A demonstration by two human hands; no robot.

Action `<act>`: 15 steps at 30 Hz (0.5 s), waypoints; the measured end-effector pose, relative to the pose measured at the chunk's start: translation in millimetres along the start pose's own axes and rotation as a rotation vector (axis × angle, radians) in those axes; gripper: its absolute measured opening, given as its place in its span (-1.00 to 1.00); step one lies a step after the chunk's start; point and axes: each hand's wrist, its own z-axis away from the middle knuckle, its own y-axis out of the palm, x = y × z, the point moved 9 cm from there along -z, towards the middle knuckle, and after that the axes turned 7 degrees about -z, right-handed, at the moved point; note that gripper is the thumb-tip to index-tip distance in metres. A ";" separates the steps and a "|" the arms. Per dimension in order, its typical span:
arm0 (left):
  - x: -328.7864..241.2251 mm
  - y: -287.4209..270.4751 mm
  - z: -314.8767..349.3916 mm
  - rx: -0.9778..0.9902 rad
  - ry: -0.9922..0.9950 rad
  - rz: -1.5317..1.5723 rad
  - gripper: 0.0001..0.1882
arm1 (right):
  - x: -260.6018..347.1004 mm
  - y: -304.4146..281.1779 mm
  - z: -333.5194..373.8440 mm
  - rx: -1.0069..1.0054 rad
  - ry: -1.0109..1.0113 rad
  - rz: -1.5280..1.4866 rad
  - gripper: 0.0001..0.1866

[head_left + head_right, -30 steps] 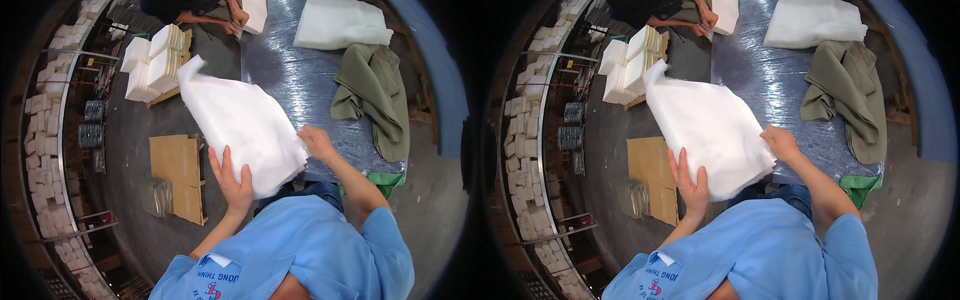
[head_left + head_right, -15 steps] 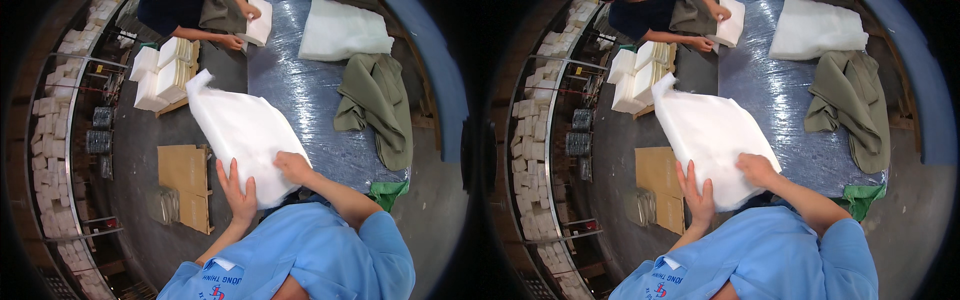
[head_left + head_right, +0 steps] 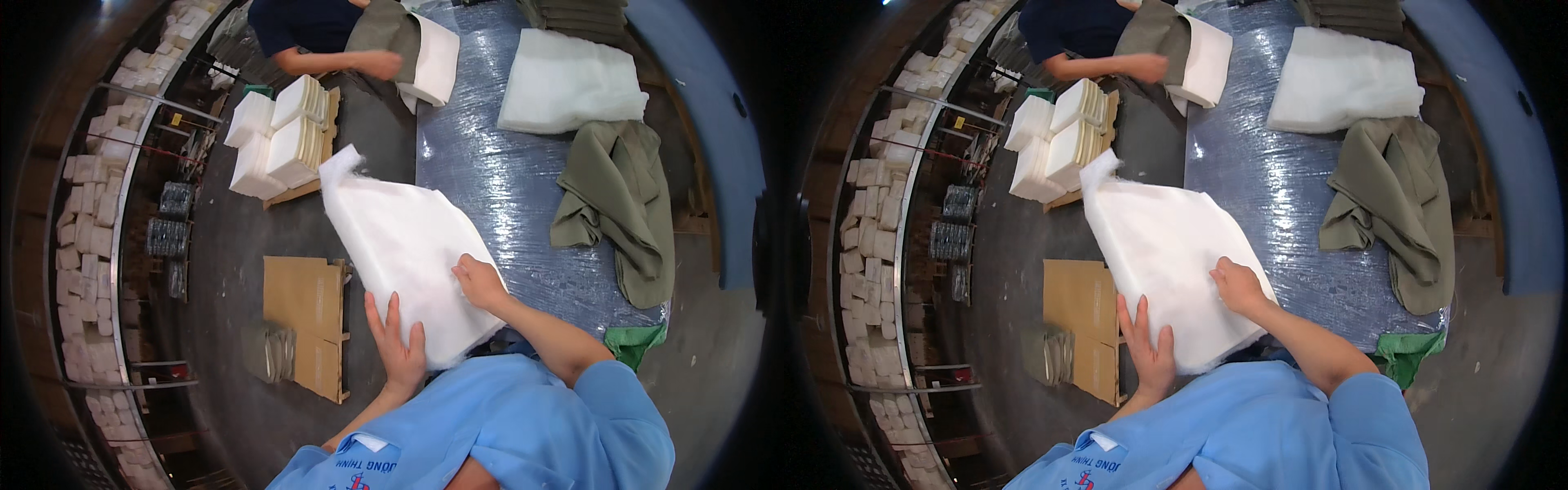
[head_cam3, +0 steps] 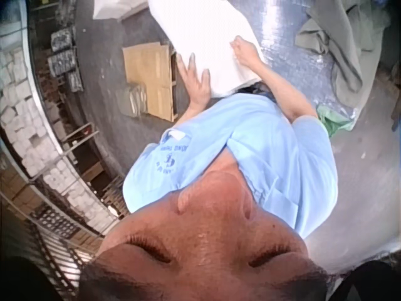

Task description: The person picks up white foam pads and green fabric pieces, then wraps each foam pad with a fabric piece on a table. The wrapped items are stacked on the table as the process continues.

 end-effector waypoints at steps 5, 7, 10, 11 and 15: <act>9.4 -2.2 6.3 0.001 -0.057 0.040 -0.34 | 87.5 12.2 5.1 -0.001 -0.287 -0.170 -0.74; 3.8 -1.4 1.3 0.013 -0.026 0.036 -0.34 | 94.5 19.6 2.0 0.030 -0.374 -0.121 -0.74; -2.9 -0.3 -4.1 0.023 0.006 0.043 -0.34 | 65.5 14.1 -20.6 0.033 -0.299 0.006 -0.72; -6.5 1.7 -7.0 0.028 0.016 0.060 -0.34 | 41.4 5.1 -29.5 -0.005 -0.200 0.050 -0.71; -5.3 -1.7 -6.7 0.093 0.035 -0.011 -0.31 | 5.9 -21.1 -32.2 -0.098 0.078 -0.026 -0.63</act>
